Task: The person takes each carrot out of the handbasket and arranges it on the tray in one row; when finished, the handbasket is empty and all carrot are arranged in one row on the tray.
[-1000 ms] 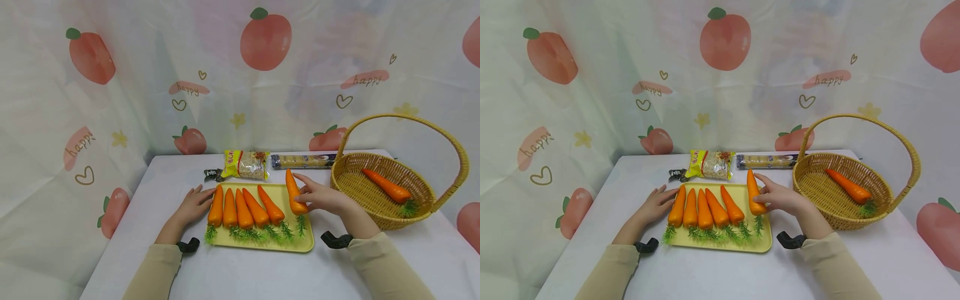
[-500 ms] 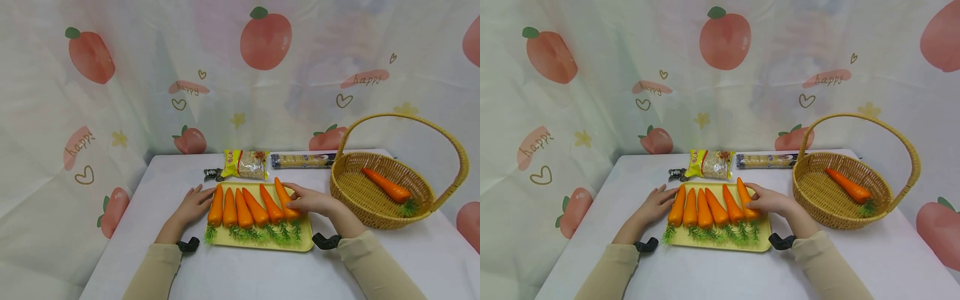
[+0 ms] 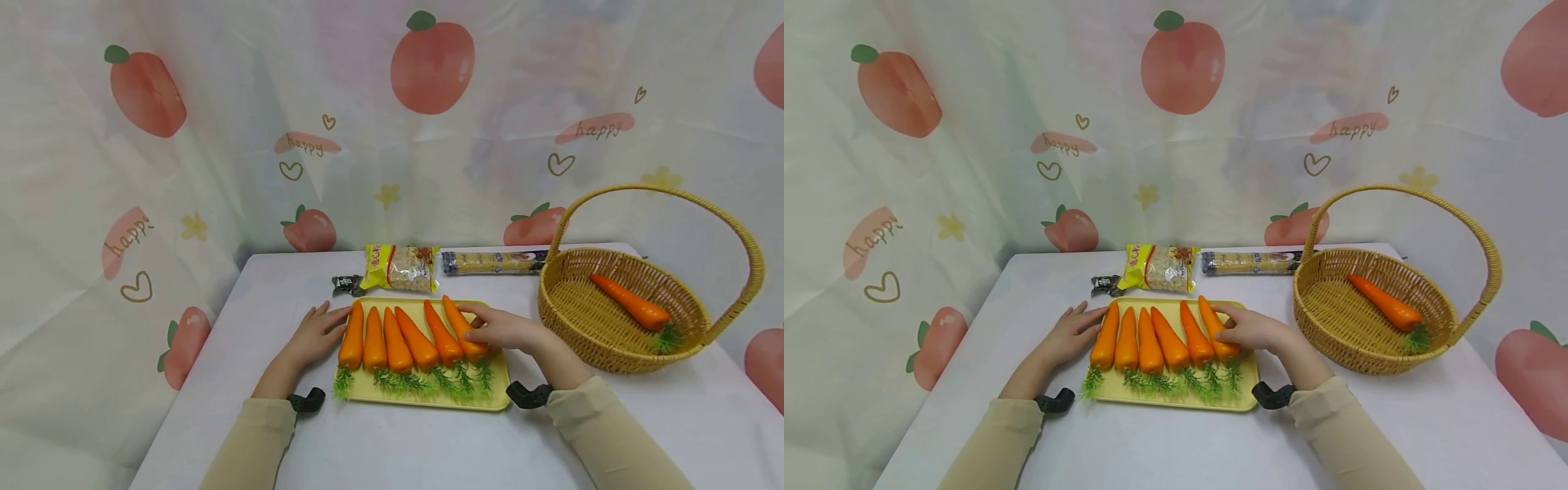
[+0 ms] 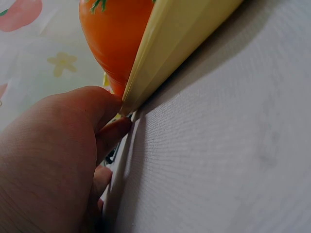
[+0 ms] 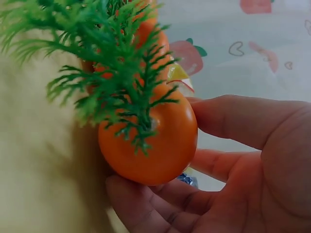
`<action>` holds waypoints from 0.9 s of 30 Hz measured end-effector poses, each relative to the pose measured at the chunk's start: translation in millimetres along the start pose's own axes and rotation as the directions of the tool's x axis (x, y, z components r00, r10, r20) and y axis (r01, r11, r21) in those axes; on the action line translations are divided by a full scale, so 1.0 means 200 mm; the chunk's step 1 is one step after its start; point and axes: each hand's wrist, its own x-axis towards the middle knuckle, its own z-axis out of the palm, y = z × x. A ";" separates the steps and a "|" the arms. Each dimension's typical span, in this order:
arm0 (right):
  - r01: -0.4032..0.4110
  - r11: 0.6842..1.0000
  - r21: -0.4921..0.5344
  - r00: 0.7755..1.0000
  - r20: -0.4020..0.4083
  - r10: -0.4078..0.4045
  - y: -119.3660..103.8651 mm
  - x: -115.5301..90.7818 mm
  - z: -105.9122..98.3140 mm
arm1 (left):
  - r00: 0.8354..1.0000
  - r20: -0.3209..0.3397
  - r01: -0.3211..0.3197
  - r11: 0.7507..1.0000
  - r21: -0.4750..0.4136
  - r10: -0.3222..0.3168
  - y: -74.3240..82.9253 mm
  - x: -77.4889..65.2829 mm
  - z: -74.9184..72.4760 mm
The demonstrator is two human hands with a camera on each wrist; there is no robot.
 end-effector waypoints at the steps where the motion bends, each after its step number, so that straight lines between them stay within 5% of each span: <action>1: -0.003 1.000 -0.009 1.000 0.000 0.003 0.00 0.00 0.00 | 1.000 -0.001 -0.001 1.000 0.000 0.001 0.00 0.00 0.00; 14: 0.015 0.996 -0.089 1.000 -0.018 -0.016 -0.04 -0.08 -0.05 | 1.000 0.003 0.001 1.000 0.000 0.000 0.00 0.00 0.00; 27: 0.053 0.996 -0.076 0.992 -0.110 -0.061 -0.05 -0.32 -0.31 | 1.000 0.007 0.012 1.000 0.014 -0.012 -0.01 0.00 0.00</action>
